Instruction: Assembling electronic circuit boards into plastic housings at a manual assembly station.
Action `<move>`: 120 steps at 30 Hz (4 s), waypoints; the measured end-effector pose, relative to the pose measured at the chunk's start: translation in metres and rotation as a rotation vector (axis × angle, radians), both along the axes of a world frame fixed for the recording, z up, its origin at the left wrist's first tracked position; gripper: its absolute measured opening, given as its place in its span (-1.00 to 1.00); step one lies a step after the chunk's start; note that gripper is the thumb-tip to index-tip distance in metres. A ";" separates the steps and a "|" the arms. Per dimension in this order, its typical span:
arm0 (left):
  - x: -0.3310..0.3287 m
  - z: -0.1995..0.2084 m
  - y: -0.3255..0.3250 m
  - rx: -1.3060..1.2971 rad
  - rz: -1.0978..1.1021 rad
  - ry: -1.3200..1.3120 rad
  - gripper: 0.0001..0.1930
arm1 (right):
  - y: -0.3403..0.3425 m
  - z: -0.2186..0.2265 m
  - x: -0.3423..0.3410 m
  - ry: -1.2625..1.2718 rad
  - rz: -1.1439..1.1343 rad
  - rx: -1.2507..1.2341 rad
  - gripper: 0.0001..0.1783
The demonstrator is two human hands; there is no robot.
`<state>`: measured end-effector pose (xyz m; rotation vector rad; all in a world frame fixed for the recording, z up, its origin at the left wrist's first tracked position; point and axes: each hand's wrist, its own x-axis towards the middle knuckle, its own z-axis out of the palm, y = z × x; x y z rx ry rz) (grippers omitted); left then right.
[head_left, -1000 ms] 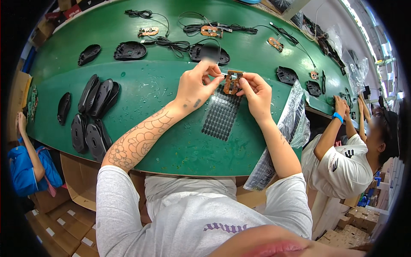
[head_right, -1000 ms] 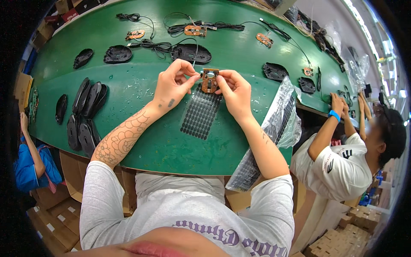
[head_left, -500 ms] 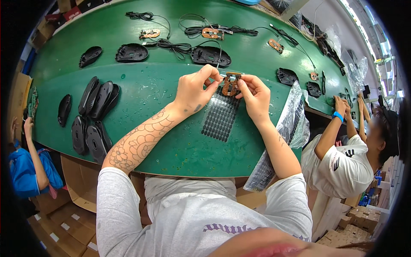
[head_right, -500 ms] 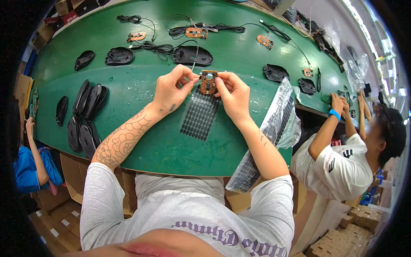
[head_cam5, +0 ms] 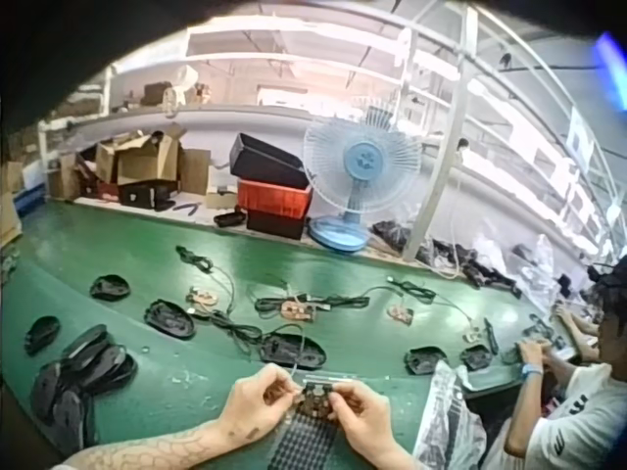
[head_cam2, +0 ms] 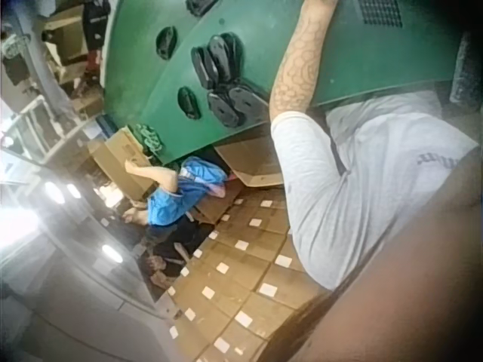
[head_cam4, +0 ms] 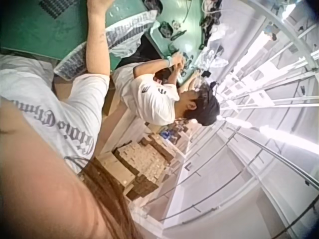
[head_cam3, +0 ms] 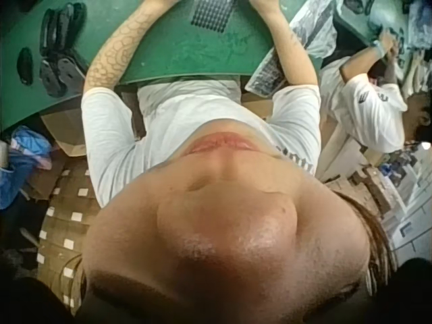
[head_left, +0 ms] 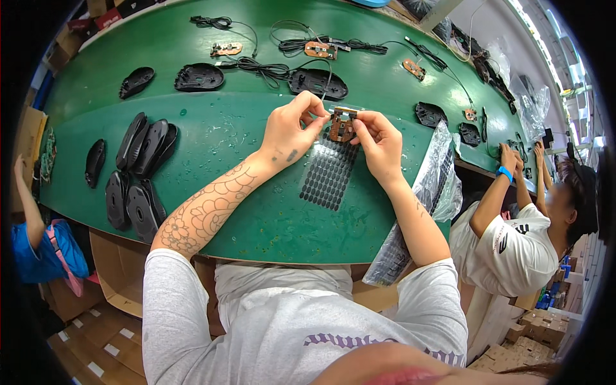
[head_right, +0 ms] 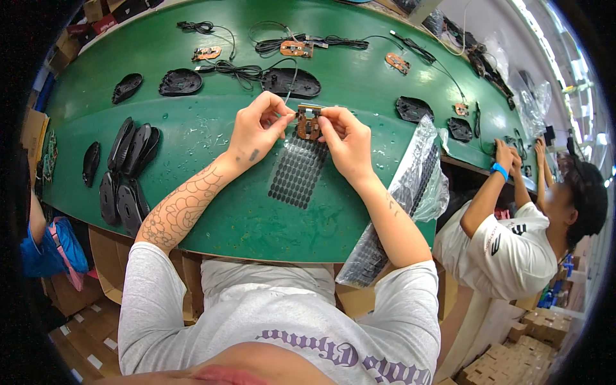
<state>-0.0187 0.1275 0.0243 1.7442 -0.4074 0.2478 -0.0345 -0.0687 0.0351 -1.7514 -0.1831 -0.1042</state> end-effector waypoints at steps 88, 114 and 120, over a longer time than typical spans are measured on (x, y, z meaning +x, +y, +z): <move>0.000 -0.006 0.005 -0.255 -0.063 0.342 -0.87 | 0.013 0.000 0.002 0.047 -0.032 0.025 -0.83; 0.199 0.218 0.213 0.099 0.489 -0.756 -0.79 | 0.006 0.004 0.005 0.213 0.125 0.044 -0.76; 0.198 0.069 0.325 0.574 0.442 -0.033 -0.65 | 0.018 0.010 0.009 0.173 0.162 0.043 -0.78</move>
